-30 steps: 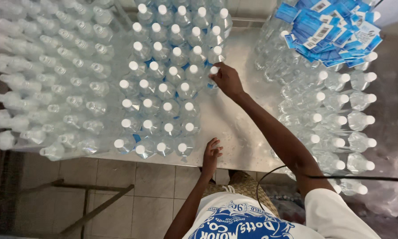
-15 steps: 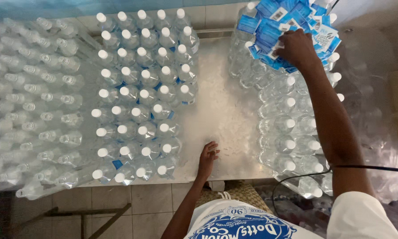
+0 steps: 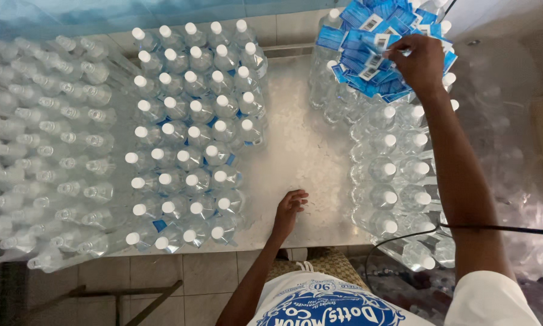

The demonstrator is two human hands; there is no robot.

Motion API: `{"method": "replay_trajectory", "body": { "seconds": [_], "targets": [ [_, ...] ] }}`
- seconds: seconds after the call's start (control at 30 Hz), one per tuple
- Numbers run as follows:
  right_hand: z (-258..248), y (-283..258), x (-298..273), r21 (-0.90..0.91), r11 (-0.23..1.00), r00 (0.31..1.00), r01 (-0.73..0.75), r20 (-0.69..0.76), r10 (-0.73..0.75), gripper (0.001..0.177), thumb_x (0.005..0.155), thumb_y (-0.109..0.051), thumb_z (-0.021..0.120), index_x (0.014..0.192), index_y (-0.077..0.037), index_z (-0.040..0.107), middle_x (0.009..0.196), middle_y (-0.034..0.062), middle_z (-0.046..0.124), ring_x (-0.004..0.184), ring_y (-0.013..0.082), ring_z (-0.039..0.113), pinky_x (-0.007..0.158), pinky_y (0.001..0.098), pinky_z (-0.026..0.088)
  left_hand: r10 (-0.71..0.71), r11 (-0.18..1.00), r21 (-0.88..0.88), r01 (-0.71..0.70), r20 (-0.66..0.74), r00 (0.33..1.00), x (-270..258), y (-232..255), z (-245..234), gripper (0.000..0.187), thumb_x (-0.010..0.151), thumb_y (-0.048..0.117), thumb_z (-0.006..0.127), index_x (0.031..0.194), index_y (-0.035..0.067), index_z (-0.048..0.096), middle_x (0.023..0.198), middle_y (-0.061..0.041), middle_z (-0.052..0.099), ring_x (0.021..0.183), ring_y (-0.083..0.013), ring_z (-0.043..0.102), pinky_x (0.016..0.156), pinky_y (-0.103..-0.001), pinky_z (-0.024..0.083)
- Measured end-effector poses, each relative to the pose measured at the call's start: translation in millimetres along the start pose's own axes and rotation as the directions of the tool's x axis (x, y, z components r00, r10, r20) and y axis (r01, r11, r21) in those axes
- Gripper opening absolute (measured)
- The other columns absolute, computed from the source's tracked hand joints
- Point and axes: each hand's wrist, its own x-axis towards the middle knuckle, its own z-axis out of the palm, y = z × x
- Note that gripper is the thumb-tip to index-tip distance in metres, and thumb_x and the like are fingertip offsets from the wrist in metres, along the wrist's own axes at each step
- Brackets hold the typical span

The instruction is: The person repeatedly picks up a small blue label, wraps it around a clear plastic water bottle, and places the labeled bottle on a metal table among many others. The process is repeated continuously throughout the clip.

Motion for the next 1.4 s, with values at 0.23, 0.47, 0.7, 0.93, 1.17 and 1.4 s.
{"method": "replay_trajectory", "body": {
  "seconds": [0.23, 0.47, 0.7, 0.93, 1.17, 1.4],
  "targets": [
    [-21.5, -12.5, -11.3, 0.217, 0.976, 0.997, -0.027, -0.064, 0.042, 0.023, 0.116, -0.016, 0.09, 0.122, 0.005, 0.083, 0.11, 0.0205, 0.083, 0.1, 0.028, 0.081, 0.08, 0.043, 0.064, 0.083, 0.993, 0.079, -0.088, 0.064, 0.994, -1.1, 71.0, 30.8, 0.056, 0.104, 0.058, 0.062, 0.137, 0.013, 0.069, 0.136, -0.01, 0.077, 0.122, -0.026, 0.076, 0.094, -0.038, 0.061],
    [-23.7, -98.9, -69.6, 0.173, 0.955, 0.967, -0.239, 0.131, 0.218, 0.019, 0.114, -0.014, 0.075, 0.133, -0.009, 0.076, 0.125, 0.0197, 0.079, 0.114, 0.0411, 0.073, 0.085, 0.0537, 0.053, 0.23, 0.965, -0.171, -0.2, 0.184, 0.956, 17.1, 154.6, 66.2, 0.058, 0.106, 0.032, 0.074, 0.153, 0.007, 0.052, 0.151, -0.018, 0.063, 0.138, -0.0326, 0.063, 0.11, -0.046, 0.056],
    [-22.0, -225.9, -207.6, 0.439, 0.732, 0.784, -0.521, 0.586, 0.205, 0.03, 0.097, -0.021, 0.084, 0.127, -0.02, 0.081, 0.104, 0.0094, 0.084, 0.096, 0.0153, 0.067, 0.081, 0.0307, 0.056, 0.137, 0.989, -0.087, -0.121, 0.213, 0.967, 9.2, 192.7, 37.4, 0.088, 0.09, 0.004, 0.091, 0.166, 0.012, 0.047, 0.105, -0.015, 0.079, 0.098, -0.0145, 0.077, 0.09, -0.036, 0.068],
    [-51.1, -214.9, -312.9, -0.225, 0.807, 0.698, -0.546, 0.409, 0.587, 0.041, 0.111, -0.042, 0.065, 0.141, -0.015, 0.073, 0.12, 0.0179, 0.08, 0.117, 0.0391, 0.075, 0.097, 0.0558, 0.059, -0.061, 0.997, 0.042, 0.057, 0.115, 0.991, -30.1, 110.5, 17.2, 0.035, 0.091, 0.021, 0.095, 0.114, 0.003, 0.074, 0.094, -0.011, 0.075, 0.08, -0.0142, 0.072, 0.07, -0.032, 0.067],
    [-27.7, -165.4, -370.4, -0.453, 0.689, 0.62, -0.566, 0.316, 0.718, 0.052, 0.11, -0.053, 0.064, 0.139, -0.01, 0.064, 0.111, 0.0223, 0.078, 0.102, 0.0513, 0.078, 0.088, 0.0633, 0.058, -0.15, 0.966, -0.207, 0.153, 0.028, 0.988, -61.4, 99.0, -5.8, 0.038, 0.086, 0.008, 0.096, 0.114, 0.001, 0.071, 0.092, -0.014, 0.076, 0.077, -0.0221, 0.079, 0.066, -0.037, 0.07],
    [10.3, -199.9, -368.3, -0.239, 0.836, 0.81, -0.493, 0.225, 0.542, 0.048, 0.106, -0.049, 0.076, 0.115, -0.003, 0.068, 0.072, 0.0184, 0.071, 0.081, 0.0469, 0.075, 0.081, 0.0614, 0.058, -0.078, 0.997, 0.0, 0.078, -0.031, 0.997, -87.1, 114.4, -23.8, 0.041, 0.079, 0.016, 0.1, 0.113, 0.001, 0.082, 0.088, -0.001, 0.074, 0.079, -0.0055, 0.065, 0.065, -0.023, 0.057]
  ]
}}
